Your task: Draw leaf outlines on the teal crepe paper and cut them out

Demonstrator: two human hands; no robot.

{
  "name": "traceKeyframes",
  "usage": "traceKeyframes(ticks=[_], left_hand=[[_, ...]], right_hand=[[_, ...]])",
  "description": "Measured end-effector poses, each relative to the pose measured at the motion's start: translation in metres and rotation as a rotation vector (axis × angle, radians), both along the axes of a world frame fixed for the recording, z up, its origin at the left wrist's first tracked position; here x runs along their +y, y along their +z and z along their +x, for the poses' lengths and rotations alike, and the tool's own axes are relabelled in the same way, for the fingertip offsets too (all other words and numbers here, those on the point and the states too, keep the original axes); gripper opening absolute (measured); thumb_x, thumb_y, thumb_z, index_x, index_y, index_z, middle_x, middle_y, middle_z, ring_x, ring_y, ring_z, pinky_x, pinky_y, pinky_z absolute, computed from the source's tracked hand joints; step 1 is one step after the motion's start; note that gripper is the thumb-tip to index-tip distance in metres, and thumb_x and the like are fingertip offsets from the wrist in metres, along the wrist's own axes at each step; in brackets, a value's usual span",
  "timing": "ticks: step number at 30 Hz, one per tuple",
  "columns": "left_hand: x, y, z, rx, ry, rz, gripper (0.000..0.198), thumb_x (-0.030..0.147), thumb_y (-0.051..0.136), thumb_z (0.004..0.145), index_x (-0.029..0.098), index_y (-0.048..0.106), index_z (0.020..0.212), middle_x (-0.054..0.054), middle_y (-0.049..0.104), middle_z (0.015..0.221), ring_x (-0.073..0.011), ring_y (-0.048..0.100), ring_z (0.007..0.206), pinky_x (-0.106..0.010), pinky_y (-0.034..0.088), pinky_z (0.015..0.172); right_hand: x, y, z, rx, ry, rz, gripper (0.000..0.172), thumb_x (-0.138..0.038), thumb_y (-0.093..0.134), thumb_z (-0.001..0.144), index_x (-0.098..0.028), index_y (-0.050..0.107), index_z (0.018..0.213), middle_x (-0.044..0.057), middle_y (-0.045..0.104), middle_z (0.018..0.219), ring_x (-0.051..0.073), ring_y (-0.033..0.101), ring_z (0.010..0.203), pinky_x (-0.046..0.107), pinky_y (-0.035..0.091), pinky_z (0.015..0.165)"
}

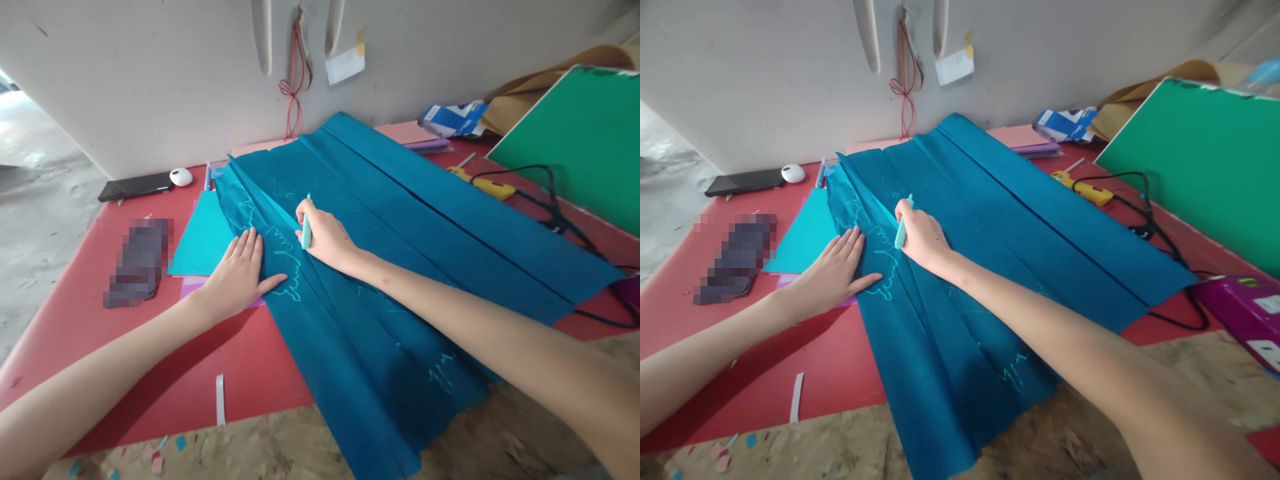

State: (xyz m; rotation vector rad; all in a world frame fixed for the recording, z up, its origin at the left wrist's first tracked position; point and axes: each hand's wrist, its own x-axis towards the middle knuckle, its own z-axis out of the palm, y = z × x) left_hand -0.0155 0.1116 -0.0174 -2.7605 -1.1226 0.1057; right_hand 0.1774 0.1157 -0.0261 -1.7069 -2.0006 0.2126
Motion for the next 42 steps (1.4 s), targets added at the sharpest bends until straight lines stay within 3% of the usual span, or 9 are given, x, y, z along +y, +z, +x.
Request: traceKeyframes(ticks=[7,10,14,17,21,24,29,33,42], left_hand=[[-0.006,0.004,0.001,-0.023,-0.055,0.074,0.074,0.058,0.031,0.091,0.0,0.035,0.137,-0.027,0.029,0.143,-0.0377,0.023,0.135,-0.054,0.024,0.107],[-0.034,0.01,0.0,-0.043,-0.151,0.099,0.063,0.049,0.032,0.094,0.001,0.038,0.135,-0.021,0.029,0.144,-0.034,0.023,0.136,-0.054,0.019,0.11],[-0.085,0.019,-0.009,-0.041,-0.366,0.054,0.051,0.043,0.033,0.094,0.009,0.049,0.129,-0.011,0.043,0.139,-0.0236,0.044,0.126,-0.037,0.038,0.104],[-0.107,0.023,-0.018,-0.046,-0.472,0.015,0.053,0.044,0.033,0.094,0.007,0.05,0.128,-0.013,0.046,0.135,-0.0243,0.051,0.12,-0.035,0.045,0.096],[-0.108,0.021,-0.024,-0.037,-0.466,-0.021,0.055,0.047,0.031,0.095,0.008,0.045,0.131,-0.012,0.043,0.137,-0.0238,0.048,0.123,-0.037,0.045,0.097],[-0.105,0.018,-0.025,-0.037,-0.455,-0.049,0.059,0.05,0.028,0.095,0.007,0.042,0.133,-0.012,0.039,0.139,-0.0239,0.045,0.126,-0.039,0.043,0.099],[-0.107,0.017,-0.026,-0.053,-0.448,-0.064,0.061,0.052,0.027,0.095,0.008,0.041,0.134,-0.013,0.039,0.14,-0.0268,0.043,0.127,-0.041,0.043,0.098],[-0.109,0.018,-0.028,-0.062,-0.407,-0.054,0.059,0.053,0.026,0.095,0.013,0.042,0.135,-0.016,0.042,0.138,-0.03,0.044,0.125,-0.046,0.043,0.096],[-0.108,0.017,-0.034,-0.062,-0.396,-0.08,0.062,0.053,0.026,0.095,0.008,0.041,0.134,-0.014,0.041,0.139,-0.0269,0.044,0.126,-0.042,0.042,0.099]], right_hand=[[-0.007,0.005,-0.008,-0.118,0.008,0.091,0.014,-0.008,0.04,0.083,-0.016,0.049,0.09,0.011,0.059,0.084,0.026,0.05,0.083,0.035,0.031,0.07],[-0.009,0.007,-0.01,-0.126,0.071,0.091,0.021,-0.005,0.035,0.084,-0.017,0.051,0.089,0.011,0.06,0.08,0.027,0.049,0.083,0.037,0.03,0.072],[-0.006,0.006,-0.008,-0.055,0.117,0.074,0.022,-0.002,0.036,0.083,-0.018,0.051,0.084,0.01,0.058,0.072,0.027,0.049,0.081,0.038,0.029,0.074],[-0.005,0.008,-0.005,0.068,0.117,0.07,0.016,-0.004,0.042,0.081,-0.02,0.046,0.078,0.007,0.055,0.07,0.026,0.049,0.082,0.039,0.03,0.077],[-0.029,0.02,-0.011,0.334,0.087,0.052,0.015,-0.021,0.05,0.084,-0.022,0.036,0.079,0.002,0.051,0.071,0.019,0.05,0.072,0.033,0.036,0.07],[-0.071,0.027,-0.02,0.555,0.124,-0.029,0.017,-0.033,0.029,0.095,-0.024,0.033,0.082,-0.005,0.047,0.061,0.012,0.048,0.055,0.025,0.041,0.057],[-0.131,0.018,-0.024,0.831,0.138,-0.255,0.031,-0.043,0.03,0.094,-0.022,0.053,0.089,-0.004,0.042,0.06,0.012,0.046,0.053,0.024,0.042,0.052],[-0.141,0.01,-0.018,0.894,0.056,-0.296,0.027,-0.04,0.04,0.089,-0.023,0.06,0.088,-0.001,0.048,0.065,0.015,0.051,0.063,0.028,0.044,0.059],[-0.14,0.009,-0.017,1.01,0.051,-0.387,0.017,-0.039,0.044,0.088,-0.025,0.051,0.094,-0.003,0.047,0.066,0.014,0.047,0.06,0.025,0.042,0.052]])
